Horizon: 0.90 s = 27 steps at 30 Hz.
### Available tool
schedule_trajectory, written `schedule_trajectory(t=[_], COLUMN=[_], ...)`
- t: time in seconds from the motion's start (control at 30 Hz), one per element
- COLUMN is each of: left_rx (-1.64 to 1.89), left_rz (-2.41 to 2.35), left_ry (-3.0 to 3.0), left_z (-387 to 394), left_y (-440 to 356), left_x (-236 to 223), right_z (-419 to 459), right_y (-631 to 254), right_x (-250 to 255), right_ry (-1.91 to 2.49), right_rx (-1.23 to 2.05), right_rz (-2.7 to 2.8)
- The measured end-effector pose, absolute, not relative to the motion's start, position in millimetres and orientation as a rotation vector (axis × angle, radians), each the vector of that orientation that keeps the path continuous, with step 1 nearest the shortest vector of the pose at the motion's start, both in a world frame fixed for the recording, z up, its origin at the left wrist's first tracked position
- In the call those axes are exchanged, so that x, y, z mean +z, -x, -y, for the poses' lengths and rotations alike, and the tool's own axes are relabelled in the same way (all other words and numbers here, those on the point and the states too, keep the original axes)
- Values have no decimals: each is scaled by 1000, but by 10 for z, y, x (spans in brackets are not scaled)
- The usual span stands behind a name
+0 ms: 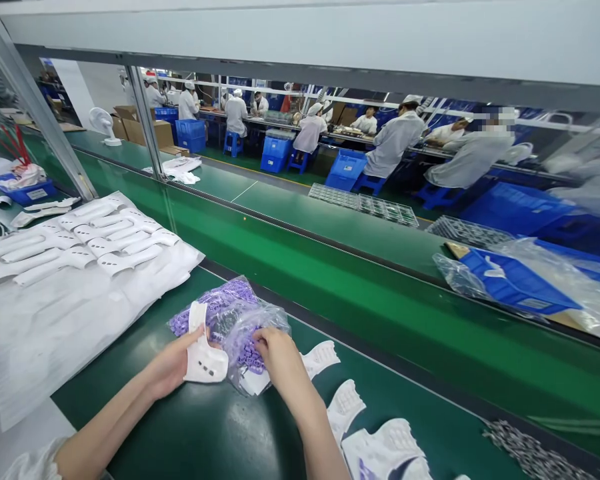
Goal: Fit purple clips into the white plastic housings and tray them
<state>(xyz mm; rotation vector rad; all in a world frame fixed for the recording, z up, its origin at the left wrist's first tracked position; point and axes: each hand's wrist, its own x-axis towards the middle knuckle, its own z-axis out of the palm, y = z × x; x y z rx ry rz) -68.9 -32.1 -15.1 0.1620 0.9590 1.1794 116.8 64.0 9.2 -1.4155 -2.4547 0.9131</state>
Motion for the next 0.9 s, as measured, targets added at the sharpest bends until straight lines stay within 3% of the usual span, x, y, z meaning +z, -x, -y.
schedule_trajectory(t=[0.37,0.53,0.6,0.77,0.9], left_rx=[1375,1304,1252,1266,1297], left_rz=[-1197,-930,-789,-627,-629], left_ry=[-258,-250,-232,-250,-302], left_z=[233,442,461,471,501], left_y=[1135,830,726,613,663], left_x=[79,346,392,443,516], right_z=[-631,-528,-436,-176,-91], right_y=[-1135,-1183,-1147,-967,-903], right_x=[20,280,376,466,464], right_ry=[1340,1244,1174,1005,978], right_rx=[1296,1420,1301,573,629], right_rz=[2095,1946,1902,2085,2203])
